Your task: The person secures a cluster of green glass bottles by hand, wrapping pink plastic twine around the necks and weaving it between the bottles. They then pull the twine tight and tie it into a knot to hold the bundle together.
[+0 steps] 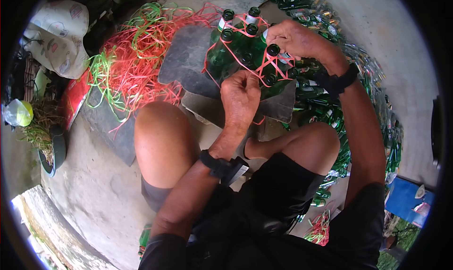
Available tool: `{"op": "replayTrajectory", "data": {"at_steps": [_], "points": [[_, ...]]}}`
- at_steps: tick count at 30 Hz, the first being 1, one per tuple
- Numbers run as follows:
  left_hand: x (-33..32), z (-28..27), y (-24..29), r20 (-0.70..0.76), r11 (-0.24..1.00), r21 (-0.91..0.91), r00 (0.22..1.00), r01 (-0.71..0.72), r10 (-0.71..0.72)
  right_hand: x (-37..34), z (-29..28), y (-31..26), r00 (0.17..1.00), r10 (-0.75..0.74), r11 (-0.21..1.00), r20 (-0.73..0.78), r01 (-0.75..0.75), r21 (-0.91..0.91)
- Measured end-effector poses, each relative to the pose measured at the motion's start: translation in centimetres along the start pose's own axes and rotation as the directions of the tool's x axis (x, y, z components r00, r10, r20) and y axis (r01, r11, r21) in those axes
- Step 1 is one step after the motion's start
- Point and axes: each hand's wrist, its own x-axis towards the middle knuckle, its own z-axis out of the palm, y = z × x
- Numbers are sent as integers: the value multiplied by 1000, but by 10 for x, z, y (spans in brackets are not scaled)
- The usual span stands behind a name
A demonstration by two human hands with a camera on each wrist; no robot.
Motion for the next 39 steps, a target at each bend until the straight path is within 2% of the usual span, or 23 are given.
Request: {"op": "replayTrajectory", "data": {"at_steps": [2,4,6,7,11,13,14,16,17,19,20,22,24,25,27,29,31,34,37,39], "points": [[-2,1,-2,-3,999,-36,1000,-23,23,1,-2,0,999,45,999,24,-45,28],[-3,0,0,-6,996,-72,999,-48,47,6,-6,-1,994,22,997,103,-14,-76],[-3,-5,4,35,993,-111,999,34,-31,3,-12,-13,989,53,996,138,-43,-72],[-3,-6,6,37,993,-111,999,32,-28,2,-14,-20,981,81,995,175,-70,-69],[-2,-12,10,19,994,-106,999,40,-38,4,-9,-3,991,8,1000,134,-4,-27],[0,-17,10,6,995,-89,999,40,-40,2,-4,0,997,72,997,36,-70,-40],[0,-20,9,13,993,-100,998,63,-62,0,-1,4,997,70,997,36,-69,-37],[0,-23,9,19,990,-109,996,85,-84,-9,5,6,969,-193,972,-152,168,-161],[0,-24,9,20,993,-95,998,68,-66,-14,10,7,969,-194,973,-152,169,-160],[1,-25,8,21,996,-78,999,50,-48,-39,28,-12,858,-233,957,-457,118,-266],[4,-26,6,23,997,-71,999,34,-33,-48,36,-24,857,-232,957,-460,117,-264],[6,-27,5,34,998,-58,999,17,-15,-65,55,-51,939,64,994,-339,-31,104],[8,-29,7,37,1000,-13,999,-7,7,-79,80,-65,858,-131,988,-497,72,-136],[9,-29,7,38,1000,-3,999,-9,10,-79,88,-57,843,-178,976,-508,86,-200],[10,-30,7,12,991,72,993,-117,116,-76,97,-54,825,-188,975,-532,91,-202],[11,-35,9,33,991,74,994,-108,106,-74,98,-54,808,-203,972,-553,98,-214],[11,-36,9,61,992,78,994,-95,90,-77,98,-55,830,-165,974,-532,52,-222],[16,-38,9,61,989,75,991,-125,121,-74,101,-48,819,-183,977,-544,93,-190],[16,-40,10,81,979,117,984,-165,157,-75,99,-44,822,-208,974,-530,122,-193],[18,-42,11,80,951,180,968,-251,240,-75,99,-45,820,-202,977,-536,127,-174]]}}
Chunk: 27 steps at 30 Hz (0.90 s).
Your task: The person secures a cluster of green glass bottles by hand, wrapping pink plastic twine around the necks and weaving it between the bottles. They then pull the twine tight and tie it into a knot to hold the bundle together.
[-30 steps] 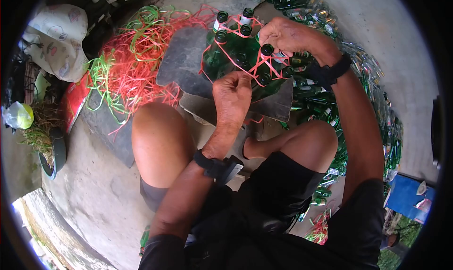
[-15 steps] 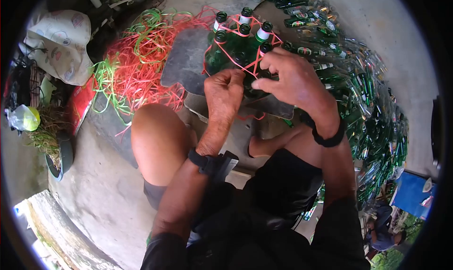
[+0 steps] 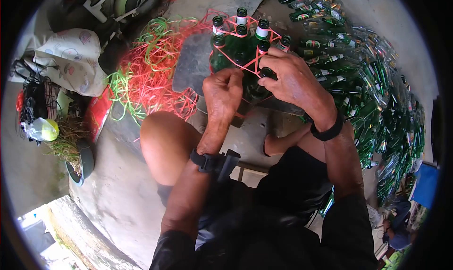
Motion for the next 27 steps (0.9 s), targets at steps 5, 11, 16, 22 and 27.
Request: {"op": "replayTrajectory", "data": {"at_steps": [5,11,16,22,27], "points": [[2,-14,19,59,959,269,995,-92,79,-1,3,2,1000,-14,998,-27,16,58],[14,-25,47,252,756,539,927,-372,277,-5,11,4,999,8,999,-46,-5,49],[33,-28,71,445,558,599,818,-574,365,-5,13,2,998,10,997,-68,-5,77],[62,-24,89,684,339,546,641,-766,348,-3,18,3,998,30,996,-63,-24,90],[81,-15,99,804,195,477,515,-857,296,-4,25,5,987,-5,995,-161,20,95]]}}
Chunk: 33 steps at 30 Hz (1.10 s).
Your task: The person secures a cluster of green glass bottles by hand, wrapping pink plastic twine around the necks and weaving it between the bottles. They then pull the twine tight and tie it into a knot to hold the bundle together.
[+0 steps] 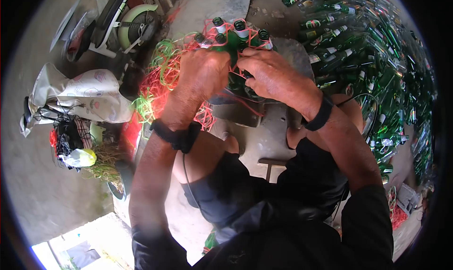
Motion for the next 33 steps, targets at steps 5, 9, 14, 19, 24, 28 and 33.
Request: {"op": "replayTrajectory", "data": {"at_steps": [5,9,14,19,24,28,33], "points": [[16,6,-18,79,998,-55,997,15,-11,0,-2,-3,999,30,1000,32,-30,1],[31,4,-26,226,993,-109,974,37,-11,0,0,-2,997,51,999,50,-51,1],[52,11,-49,450,940,-291,893,175,-27,0,-4,-7,997,58,998,47,-58,-2],[61,15,-59,568,947,-240,822,214,-42,-1,-5,-5,998,55,998,31,-56,20],[52,17,-57,477,988,-100,877,116,-54,-3,-5,-4,999,43,998,7,-43,36],[41,13,-45,429,985,-41,893,168,-134,-4,-3,-3,1000,15,999,-21,-14,31],[20,23,-36,269,924,92,884,372,-383,-5,-4,-2,999,38,998,5,-38,44]]}}
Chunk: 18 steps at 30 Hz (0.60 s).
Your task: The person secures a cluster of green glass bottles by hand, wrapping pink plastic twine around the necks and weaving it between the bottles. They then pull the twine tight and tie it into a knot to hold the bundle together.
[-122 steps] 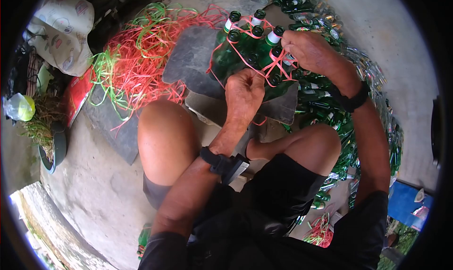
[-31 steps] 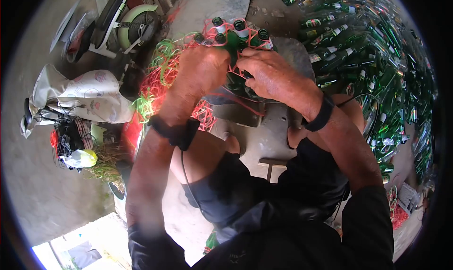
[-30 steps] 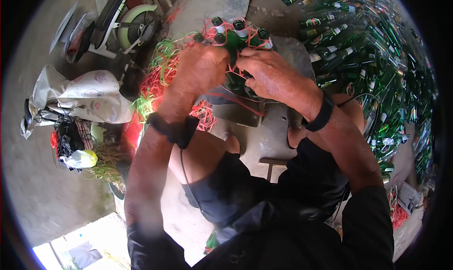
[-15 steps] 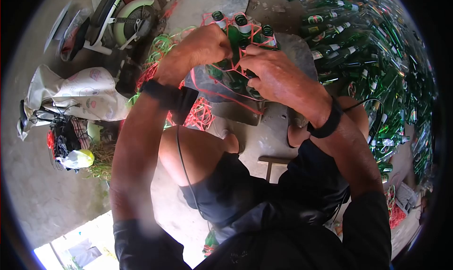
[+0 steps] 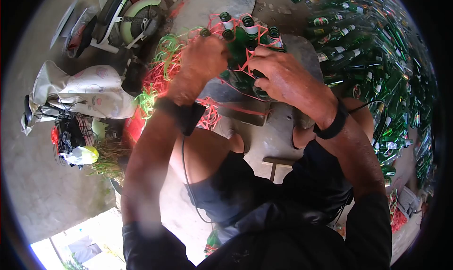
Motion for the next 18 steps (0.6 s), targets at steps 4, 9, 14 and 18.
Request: {"op": "replayTrajectory", "data": {"at_steps": [4,9,14,18], "points": [[-15,12,-1,-45,999,11,998,53,-52,0,-6,-4,998,26,999,55,-28,33],[-33,18,1,-99,957,-252,980,141,-171,0,-7,-5,998,20,1000,66,-21,16],[-36,44,-11,-190,883,-464,965,75,-181,-2,-5,-5,998,23,1000,57,-24,15],[-42,49,-8,-240,854,-520,954,30,-180,-1,-5,4,998,12,1000,62,-12,-11]]}}
